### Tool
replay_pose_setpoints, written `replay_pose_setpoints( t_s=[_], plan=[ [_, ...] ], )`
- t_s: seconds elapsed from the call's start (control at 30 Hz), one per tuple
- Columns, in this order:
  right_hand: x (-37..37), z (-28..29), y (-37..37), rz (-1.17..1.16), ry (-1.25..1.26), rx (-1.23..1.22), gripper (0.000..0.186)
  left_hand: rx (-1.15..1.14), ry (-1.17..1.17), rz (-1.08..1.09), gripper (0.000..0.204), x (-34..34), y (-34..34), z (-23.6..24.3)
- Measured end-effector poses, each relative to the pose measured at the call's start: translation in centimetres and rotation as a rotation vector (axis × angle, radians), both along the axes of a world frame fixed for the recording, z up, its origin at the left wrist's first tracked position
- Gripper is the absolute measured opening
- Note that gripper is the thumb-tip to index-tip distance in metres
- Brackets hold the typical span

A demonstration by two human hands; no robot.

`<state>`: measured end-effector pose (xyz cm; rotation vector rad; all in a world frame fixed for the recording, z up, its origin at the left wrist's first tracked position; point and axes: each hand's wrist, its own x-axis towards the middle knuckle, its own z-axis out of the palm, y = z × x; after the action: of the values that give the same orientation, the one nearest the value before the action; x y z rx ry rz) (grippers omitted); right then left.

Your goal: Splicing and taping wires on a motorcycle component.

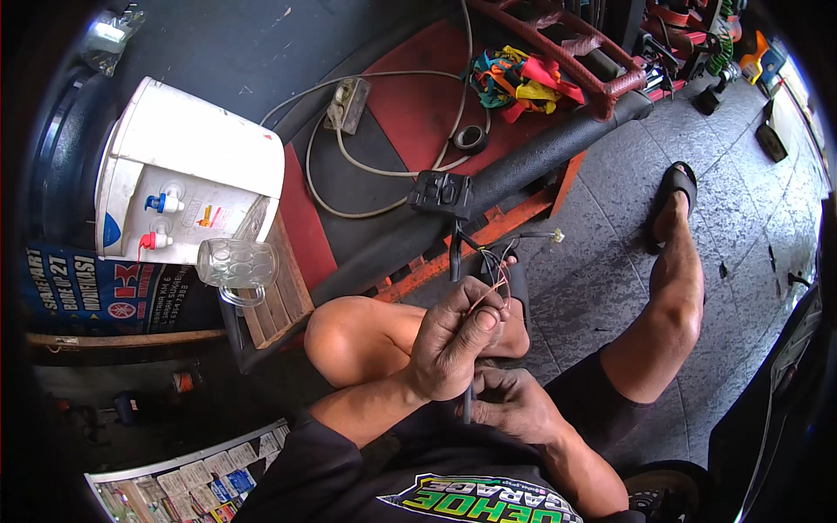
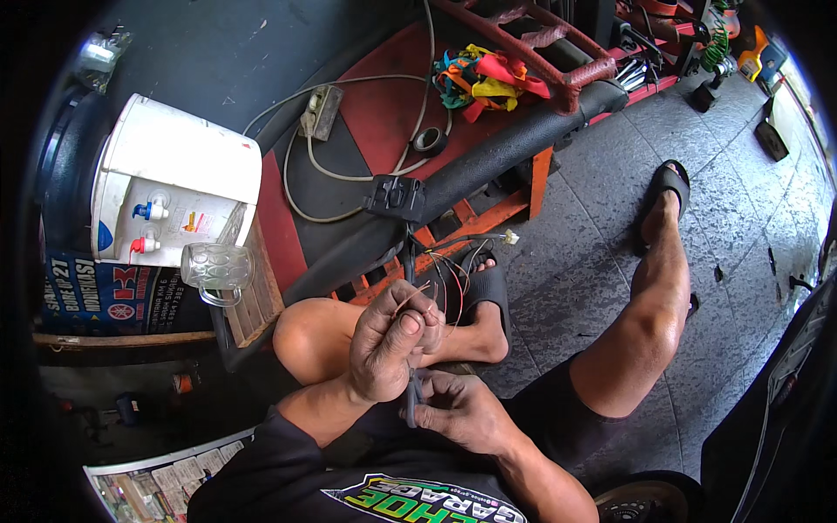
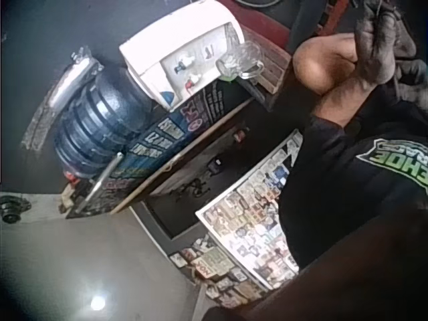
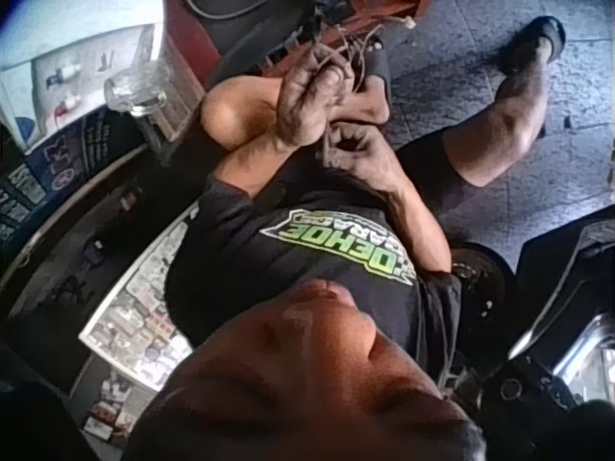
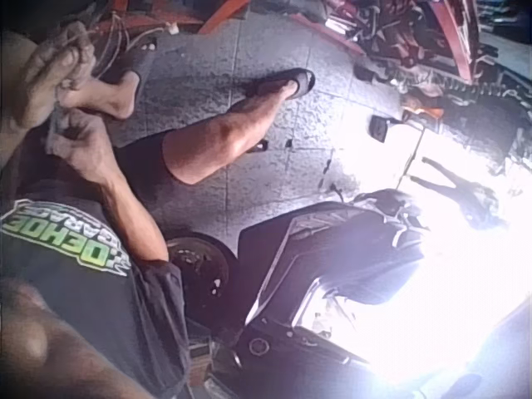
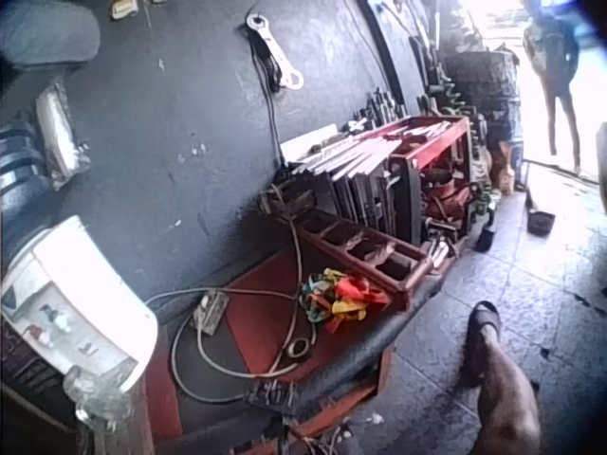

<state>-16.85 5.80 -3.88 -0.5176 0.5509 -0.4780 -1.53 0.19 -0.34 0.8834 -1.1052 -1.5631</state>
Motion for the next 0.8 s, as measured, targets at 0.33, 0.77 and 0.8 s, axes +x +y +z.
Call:
replay_pose_setpoints(
  t_s=[0.33,0.77,0.8],
  plan=[
    [-3.4,0.0,1.6,-0.305,0.865,-0.8,0.045,-0.056,-0.159,0.065,0.015,-0.2,-0.5,1.5],
    [-3.0,0.1,-1.0,-0.518,0.96,-0.918,0.05,0.069,-0.205,-0.009,0.015,-0.8,-0.1,2.0],
    [-2.9,0.0,-1.0,-0.526,0.965,-0.924,0.049,0.012,-0.266,-0.028,0.014,-0.7,-0.2,2.1]
  ],
)
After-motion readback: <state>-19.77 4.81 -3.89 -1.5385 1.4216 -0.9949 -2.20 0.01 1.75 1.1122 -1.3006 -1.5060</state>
